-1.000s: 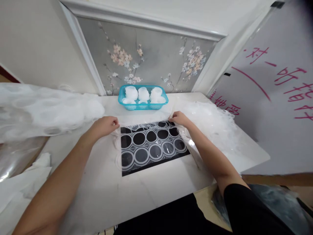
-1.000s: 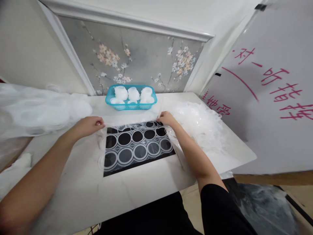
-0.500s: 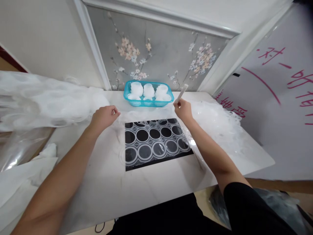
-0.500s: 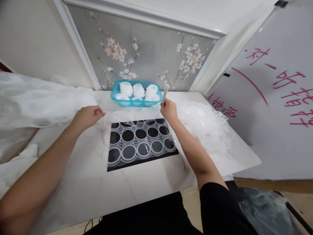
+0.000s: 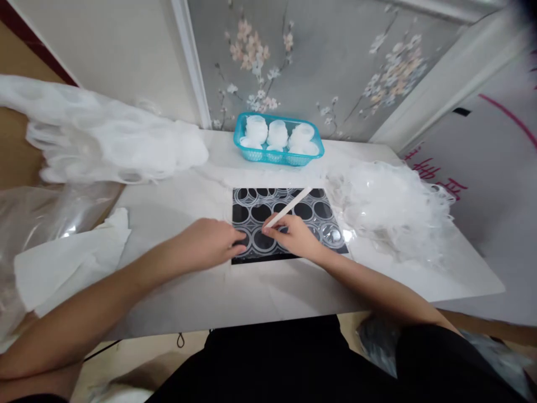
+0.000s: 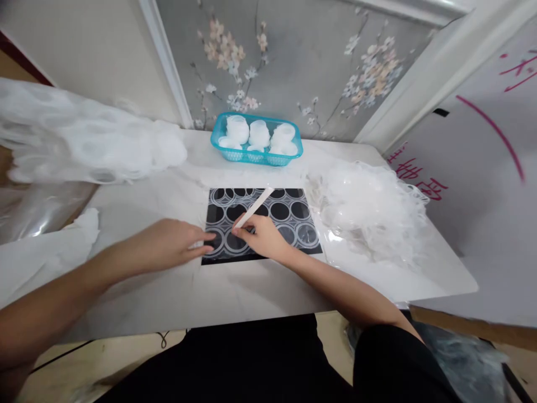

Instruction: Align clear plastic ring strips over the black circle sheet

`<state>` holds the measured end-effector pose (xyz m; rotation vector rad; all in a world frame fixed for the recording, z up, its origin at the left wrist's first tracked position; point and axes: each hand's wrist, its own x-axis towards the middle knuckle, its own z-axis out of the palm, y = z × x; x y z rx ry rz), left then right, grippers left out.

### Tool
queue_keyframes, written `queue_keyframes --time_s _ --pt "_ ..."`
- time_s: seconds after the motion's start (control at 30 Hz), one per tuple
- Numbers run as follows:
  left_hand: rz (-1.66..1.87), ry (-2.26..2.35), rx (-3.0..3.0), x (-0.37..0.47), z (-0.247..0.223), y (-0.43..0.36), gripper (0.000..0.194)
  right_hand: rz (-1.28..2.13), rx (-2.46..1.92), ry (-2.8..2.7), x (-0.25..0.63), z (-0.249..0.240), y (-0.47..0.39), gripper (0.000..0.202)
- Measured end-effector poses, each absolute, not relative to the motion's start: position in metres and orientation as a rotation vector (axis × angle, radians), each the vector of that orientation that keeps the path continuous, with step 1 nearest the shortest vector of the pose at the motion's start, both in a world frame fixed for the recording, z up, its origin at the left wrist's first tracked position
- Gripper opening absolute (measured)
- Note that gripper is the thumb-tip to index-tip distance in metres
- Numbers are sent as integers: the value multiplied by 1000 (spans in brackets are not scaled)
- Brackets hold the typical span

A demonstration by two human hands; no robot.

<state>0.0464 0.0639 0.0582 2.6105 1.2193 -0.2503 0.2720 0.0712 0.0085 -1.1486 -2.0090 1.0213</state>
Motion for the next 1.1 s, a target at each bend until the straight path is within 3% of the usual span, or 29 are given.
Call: queue_keyframes --time_s 0.17,0.37,1.1 --pt "26 1145 2956 36 -1 22 34 1100 -1153 -2024 244 5 52 7" --pt "394 1049 3144 24 -12 13 35 983 -1164 -2034 232 -11 49 8" --pt "285 1170 2999 27 -17 13 43 614 -914 -2357 233 -24 41 16"
